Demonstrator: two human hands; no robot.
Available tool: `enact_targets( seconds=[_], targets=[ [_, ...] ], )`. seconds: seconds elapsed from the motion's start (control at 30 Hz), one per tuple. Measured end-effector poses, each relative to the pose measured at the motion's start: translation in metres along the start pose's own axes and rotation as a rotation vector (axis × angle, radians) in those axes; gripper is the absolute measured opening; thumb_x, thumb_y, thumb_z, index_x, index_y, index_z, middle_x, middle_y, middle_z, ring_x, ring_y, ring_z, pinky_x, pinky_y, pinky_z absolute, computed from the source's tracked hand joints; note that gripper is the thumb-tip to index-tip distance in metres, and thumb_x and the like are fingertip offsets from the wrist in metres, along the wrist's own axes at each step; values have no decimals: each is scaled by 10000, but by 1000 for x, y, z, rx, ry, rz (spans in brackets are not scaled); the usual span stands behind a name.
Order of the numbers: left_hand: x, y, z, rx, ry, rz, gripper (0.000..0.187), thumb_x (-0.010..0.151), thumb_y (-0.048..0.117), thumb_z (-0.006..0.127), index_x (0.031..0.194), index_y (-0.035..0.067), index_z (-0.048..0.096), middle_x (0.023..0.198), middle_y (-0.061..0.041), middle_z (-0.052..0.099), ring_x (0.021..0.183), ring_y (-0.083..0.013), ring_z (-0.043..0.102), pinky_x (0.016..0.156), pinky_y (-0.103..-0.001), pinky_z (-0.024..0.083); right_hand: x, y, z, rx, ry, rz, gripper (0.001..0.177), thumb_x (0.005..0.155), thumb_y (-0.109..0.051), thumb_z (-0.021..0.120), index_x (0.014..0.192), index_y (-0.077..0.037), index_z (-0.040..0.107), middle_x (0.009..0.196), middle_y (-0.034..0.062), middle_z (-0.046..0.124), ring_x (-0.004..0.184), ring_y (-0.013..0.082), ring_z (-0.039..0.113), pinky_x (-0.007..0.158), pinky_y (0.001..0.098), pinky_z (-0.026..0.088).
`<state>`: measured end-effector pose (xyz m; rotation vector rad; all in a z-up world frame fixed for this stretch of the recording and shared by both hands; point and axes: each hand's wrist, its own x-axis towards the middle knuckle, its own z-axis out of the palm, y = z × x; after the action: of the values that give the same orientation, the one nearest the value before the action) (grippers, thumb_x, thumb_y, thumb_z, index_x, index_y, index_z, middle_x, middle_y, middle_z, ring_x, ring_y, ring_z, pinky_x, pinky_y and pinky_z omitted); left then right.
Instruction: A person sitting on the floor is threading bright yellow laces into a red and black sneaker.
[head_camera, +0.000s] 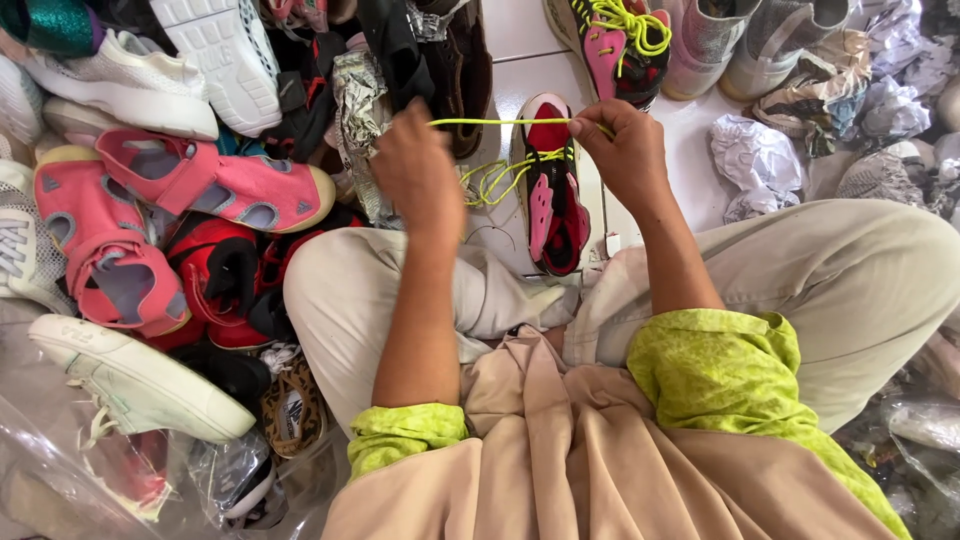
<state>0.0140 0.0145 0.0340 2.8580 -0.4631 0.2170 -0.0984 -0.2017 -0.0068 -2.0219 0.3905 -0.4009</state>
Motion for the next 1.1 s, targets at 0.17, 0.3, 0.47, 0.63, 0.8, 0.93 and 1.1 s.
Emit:
enact_targets(
  seconds=[0.17, 0.3, 0.47, 0.63, 0.8, 0.93, 1.1],
  targets=[
    [-25, 43, 39, -440, 34, 487, 609, 829, 87, 850, 1362, 100, 556, 1009, -79, 724, 954, -267, 700, 911, -406, 530, -1, 5, 21, 30, -79, 31, 51, 996, -139, 765, 982, -93, 782, 870, 64, 721, 815, 186, 629, 719, 338, 488],
    [-27, 32, 76, -423, 132, 582, 285, 951, 224, 718, 1221, 213, 630, 819, 41, 749, 792, -153, 745, 863, -346, 545, -3, -18, 10, 117, -74, -2, 72, 1000, -93, 752, 1016, -29, 780, 852, 148, 703, 859, 211, 633, 760, 396, 498],
    [-10, 6, 61, -298, 210, 533, 147, 989, 313, 677, 1106, 225, 658, 747, 23, 720, 717, -173, 728, 818, -363, 545, 1, 2, 9, 88, -59, -2, 76, 1033, -76, 738, 1039, -29, 797, 856, 155, 709, 802, 216, 649, 729, 375, 500],
    [-16, 19, 70, -536, 34, 583, 412, 1010, 394, 655, 1389, 247, 589, 1032, -37, 760, 954, -244, 725, 928, -423, 523, -4, 6, 28, 100, -56, -15, 81, 1003, -92, 746, 1035, -32, 791, 859, 186, 716, 833, 263, 680, 734, 419, 513],
    [-18, 11, 101, -504, 92, 600, 148, 920, 339, 743, 1043, 258, 729, 773, 39, 725, 775, -216, 722, 845, -395, 541, -5, 10, 27, 49, -95, 86, 89, 991, -159, 761, 988, -77, 794, 681, 87, 652, 685, 188, 611, 659, 365, 492],
    [-12, 8, 63, -514, 45, 548, 113, 986, 376, 679, 1039, 279, 704, 785, 44, 705, 809, -205, 722, 883, -375, 523, -5, 7, 30, 40, -114, 87, 95, 998, -143, 746, 976, -59, 786, 684, 92, 646, 678, 191, 597, 650, 369, 488],
    [-17, 21, 33, -755, -238, 444, 108, 982, 274, 689, 1058, 198, 677, 814, -90, 728, 846, -385, 711, 807, -505, 548, -5, 11, 41, 0, -94, 121, 66, 982, -163, 746, 974, -127, 801, 680, 58, 647, 640, 167, 600, 635, 325, 505]
  ],
)
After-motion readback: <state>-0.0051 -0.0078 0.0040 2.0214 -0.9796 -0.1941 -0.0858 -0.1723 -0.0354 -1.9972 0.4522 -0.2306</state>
